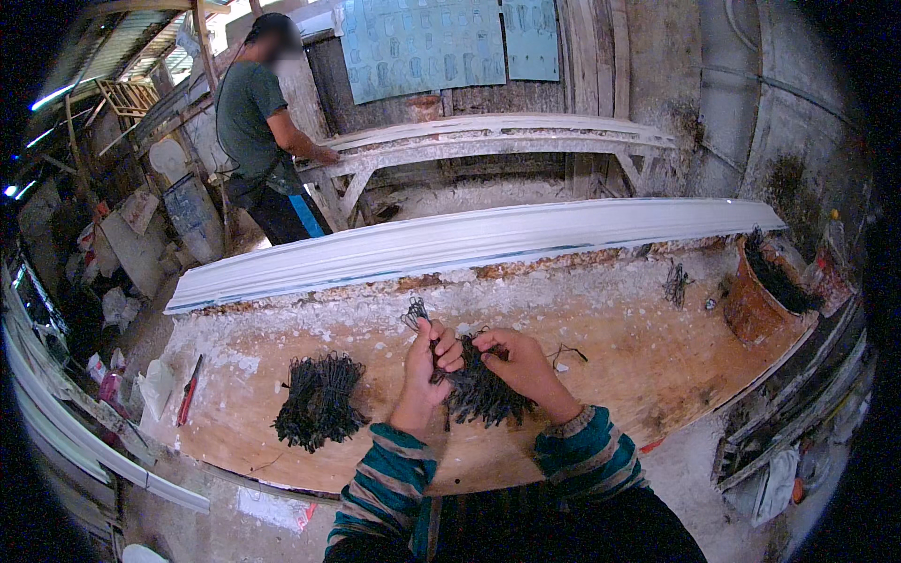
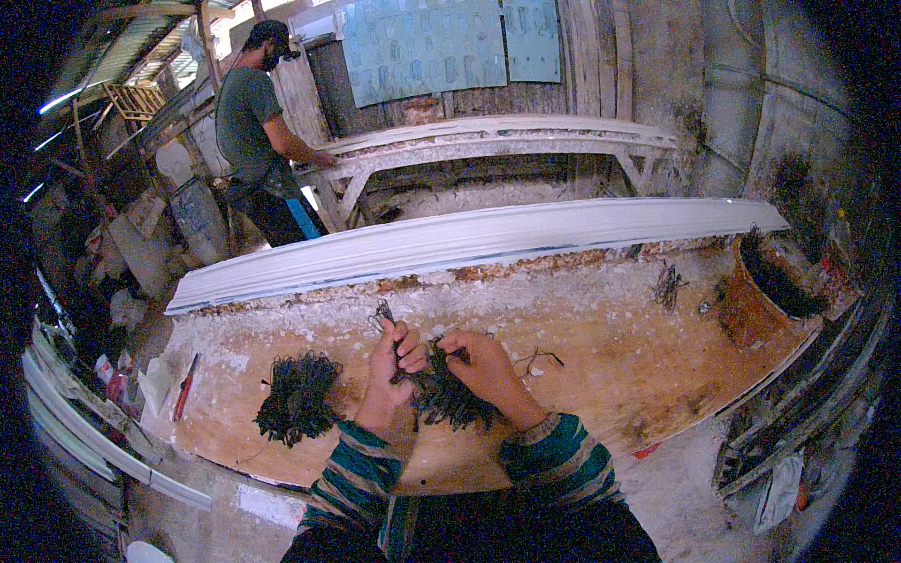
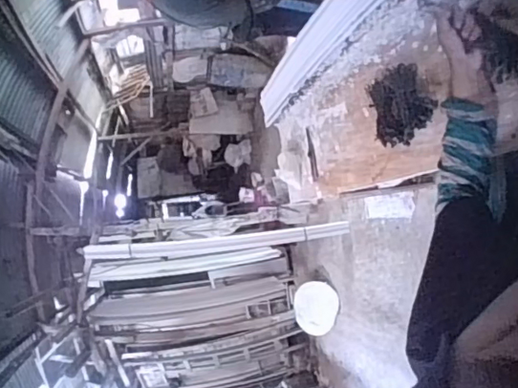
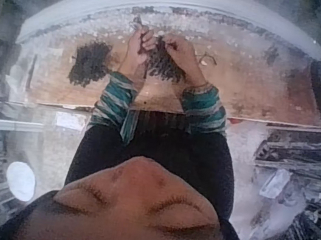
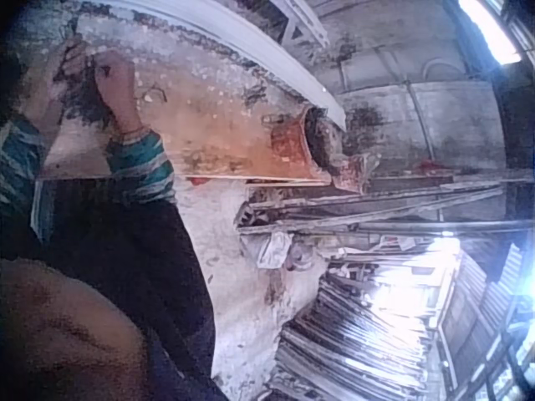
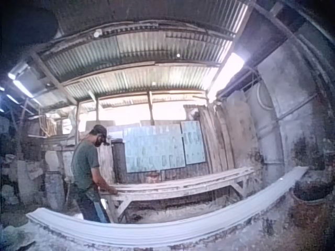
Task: The person gathers and aligns bundles of black cables on a wooden workbench, then ties them together using thin wire. The person repeatedly picks up cable bundles, straightens them, and secures them with wire ties.
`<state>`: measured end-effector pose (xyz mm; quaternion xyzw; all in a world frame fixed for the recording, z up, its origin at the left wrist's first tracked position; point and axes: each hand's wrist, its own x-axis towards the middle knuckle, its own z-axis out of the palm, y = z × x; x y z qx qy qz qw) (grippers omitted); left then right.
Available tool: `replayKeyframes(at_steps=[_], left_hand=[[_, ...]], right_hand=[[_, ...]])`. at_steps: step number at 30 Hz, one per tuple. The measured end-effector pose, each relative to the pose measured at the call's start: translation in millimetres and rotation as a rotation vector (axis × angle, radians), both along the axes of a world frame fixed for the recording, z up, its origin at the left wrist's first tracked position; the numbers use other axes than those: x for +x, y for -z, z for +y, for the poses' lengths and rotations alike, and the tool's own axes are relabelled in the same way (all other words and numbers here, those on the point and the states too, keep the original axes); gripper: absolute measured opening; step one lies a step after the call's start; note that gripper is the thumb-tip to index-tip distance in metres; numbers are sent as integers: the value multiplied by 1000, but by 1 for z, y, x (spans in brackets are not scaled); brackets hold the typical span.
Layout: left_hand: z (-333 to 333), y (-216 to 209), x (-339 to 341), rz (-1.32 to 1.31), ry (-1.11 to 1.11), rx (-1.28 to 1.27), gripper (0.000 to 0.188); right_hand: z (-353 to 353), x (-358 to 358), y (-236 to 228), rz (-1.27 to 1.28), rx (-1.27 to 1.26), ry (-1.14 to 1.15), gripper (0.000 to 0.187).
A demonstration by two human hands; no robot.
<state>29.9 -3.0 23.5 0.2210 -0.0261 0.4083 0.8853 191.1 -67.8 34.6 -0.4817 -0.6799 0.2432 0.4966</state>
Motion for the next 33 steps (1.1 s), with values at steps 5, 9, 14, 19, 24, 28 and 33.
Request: replayKeyframes(at_steps=[5,9,14,19,24,28,33], left_hand=[[1,-4,-5,118,-99,28,36],[-3,-11,-2,186,-218,19,35],[-7,-14,0,372,-369,-17,31],[-2,-7,-5,406,-301,45,31],[2,-1,-7,357,-243,46,34],[-5,-6,-3,439,-131,5,41],[-17,-10,12,764,-241,-1,61]], right_hand=[[-7,-2,-7,-372,-50,86,26],[-9,-2,-9,-490,-35,48,23],[-7,3,-4,-492,-52,-57,18],[-5,5,-2,-465,-51,-51,13],[-3,3,-12,-207,127,75,15],[-7,-1,-22,-160,432,142,22],[-14,-12,-25,-177,373,-184,21]])
